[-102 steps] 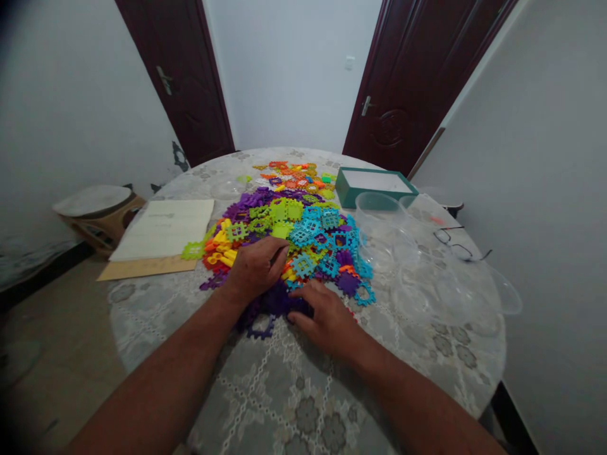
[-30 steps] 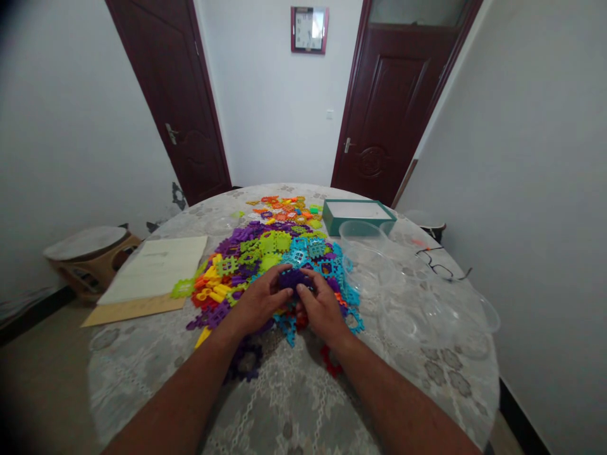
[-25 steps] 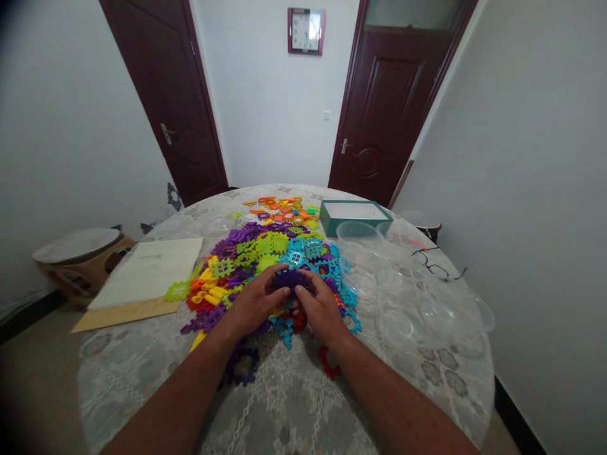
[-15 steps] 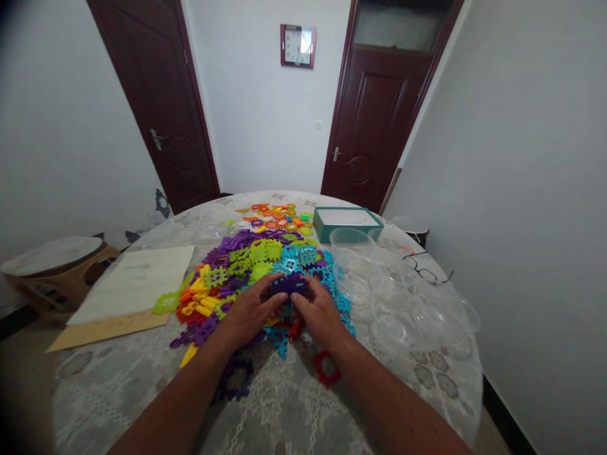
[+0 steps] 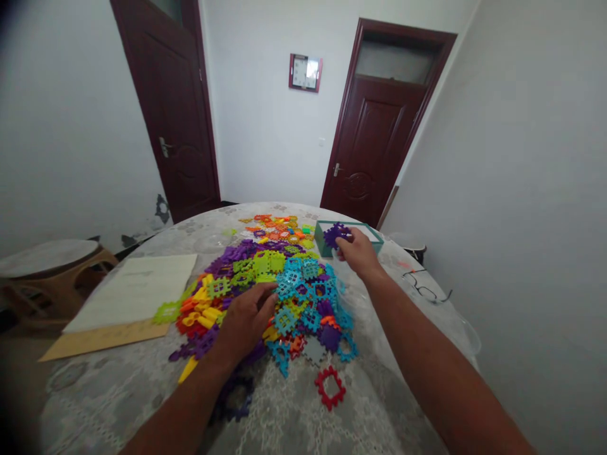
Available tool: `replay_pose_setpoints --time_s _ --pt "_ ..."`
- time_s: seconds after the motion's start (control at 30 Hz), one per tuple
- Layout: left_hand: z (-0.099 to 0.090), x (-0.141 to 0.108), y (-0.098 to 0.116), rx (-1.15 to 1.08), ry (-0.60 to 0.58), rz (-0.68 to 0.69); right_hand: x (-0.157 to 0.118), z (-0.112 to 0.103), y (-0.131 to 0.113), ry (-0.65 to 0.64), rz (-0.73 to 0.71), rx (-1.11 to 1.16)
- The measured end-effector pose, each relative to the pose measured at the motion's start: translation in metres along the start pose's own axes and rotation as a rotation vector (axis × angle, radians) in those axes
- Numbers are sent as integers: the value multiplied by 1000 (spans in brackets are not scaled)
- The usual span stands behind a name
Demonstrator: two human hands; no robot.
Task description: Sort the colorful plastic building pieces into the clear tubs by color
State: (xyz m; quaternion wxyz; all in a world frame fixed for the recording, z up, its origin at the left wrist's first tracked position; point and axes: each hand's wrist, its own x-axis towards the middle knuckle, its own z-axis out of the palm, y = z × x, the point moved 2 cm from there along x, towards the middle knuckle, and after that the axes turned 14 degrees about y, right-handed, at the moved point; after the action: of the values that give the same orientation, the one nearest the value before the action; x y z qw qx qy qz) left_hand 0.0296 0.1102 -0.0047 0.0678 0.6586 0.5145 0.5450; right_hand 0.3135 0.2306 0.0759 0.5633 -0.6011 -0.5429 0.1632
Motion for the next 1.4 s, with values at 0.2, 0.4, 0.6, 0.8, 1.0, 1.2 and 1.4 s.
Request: replay_pose_setpoints --time_s 0.2,0.4,0.6,0.8,1.0,1.2,1.4 --pt "4 -6 -2 82 26 172 86 26 29 69 -64 -332" --pt "5 -5 -12 127 18 140 120 52 49 73 -43 -455" --pt "6 -6 -22 224 -36 168 122 67 52 46 41 -472" --pt "8 -9 -16 300 -196 194 88 72 26 -14 3 -359" --pt "9 -9 -9 315 -251 261 -17 46 -3 -252 -241 -304" --pt "11 -14 -5 343 -296 302 -116 32 6 -293 -485 -637" --pt "14 -22 -13 372 -334 298 -143 47 35 -247 -369 -815"
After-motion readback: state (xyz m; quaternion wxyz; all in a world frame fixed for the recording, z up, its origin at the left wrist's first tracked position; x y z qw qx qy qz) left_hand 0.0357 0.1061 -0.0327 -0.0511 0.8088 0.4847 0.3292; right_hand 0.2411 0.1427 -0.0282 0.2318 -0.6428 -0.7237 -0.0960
